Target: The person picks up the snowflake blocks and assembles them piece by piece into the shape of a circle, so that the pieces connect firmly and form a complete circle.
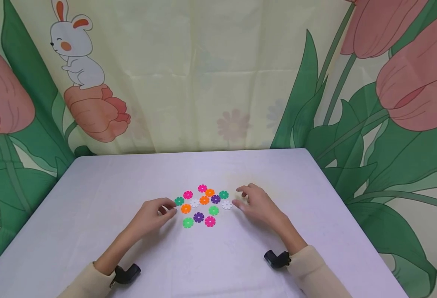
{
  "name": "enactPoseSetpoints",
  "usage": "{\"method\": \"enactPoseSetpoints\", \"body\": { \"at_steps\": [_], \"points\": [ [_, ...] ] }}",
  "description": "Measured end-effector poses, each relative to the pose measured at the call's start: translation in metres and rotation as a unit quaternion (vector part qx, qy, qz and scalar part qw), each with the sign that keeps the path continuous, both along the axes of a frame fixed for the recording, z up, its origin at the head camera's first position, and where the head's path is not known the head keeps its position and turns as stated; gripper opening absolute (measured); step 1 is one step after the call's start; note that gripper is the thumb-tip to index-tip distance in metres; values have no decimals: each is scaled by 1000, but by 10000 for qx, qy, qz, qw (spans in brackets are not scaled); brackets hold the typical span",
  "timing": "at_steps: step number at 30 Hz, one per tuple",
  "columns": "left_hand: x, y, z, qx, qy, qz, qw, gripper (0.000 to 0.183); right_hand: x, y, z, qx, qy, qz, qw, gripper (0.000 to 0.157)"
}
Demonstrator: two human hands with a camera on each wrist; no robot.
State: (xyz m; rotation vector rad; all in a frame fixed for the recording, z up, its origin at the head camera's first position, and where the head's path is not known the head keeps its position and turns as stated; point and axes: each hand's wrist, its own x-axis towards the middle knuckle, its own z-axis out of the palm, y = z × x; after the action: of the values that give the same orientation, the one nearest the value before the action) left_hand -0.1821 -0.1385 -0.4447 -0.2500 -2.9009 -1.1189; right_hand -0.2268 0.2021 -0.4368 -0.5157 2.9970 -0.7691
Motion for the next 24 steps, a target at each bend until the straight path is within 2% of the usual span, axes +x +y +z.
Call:
{"method": "enactPoseSetpoints", "body": {
  "at_steps": [4, 8, 17, 24],
  "points": [
    [2, 8, -4, 61, -384, -411, 9984, 15, -3, -7, -6, -270, -443, 62, 9986, 39],
    [2, 13, -7, 232, -563, -543, 9967, 19, -6, -11, -13, -440, -539, 14, 9976, 33],
    [0, 12, -15, 285, -648, -739, 9948, 23, -9, -14, -22, -820, -557, -47, 9951, 29],
    [0, 12, -19, 156, -495, -773, 9957, 28, -8, -15, -23, -688, -444, 149, 9965, 34]
  ]
}}
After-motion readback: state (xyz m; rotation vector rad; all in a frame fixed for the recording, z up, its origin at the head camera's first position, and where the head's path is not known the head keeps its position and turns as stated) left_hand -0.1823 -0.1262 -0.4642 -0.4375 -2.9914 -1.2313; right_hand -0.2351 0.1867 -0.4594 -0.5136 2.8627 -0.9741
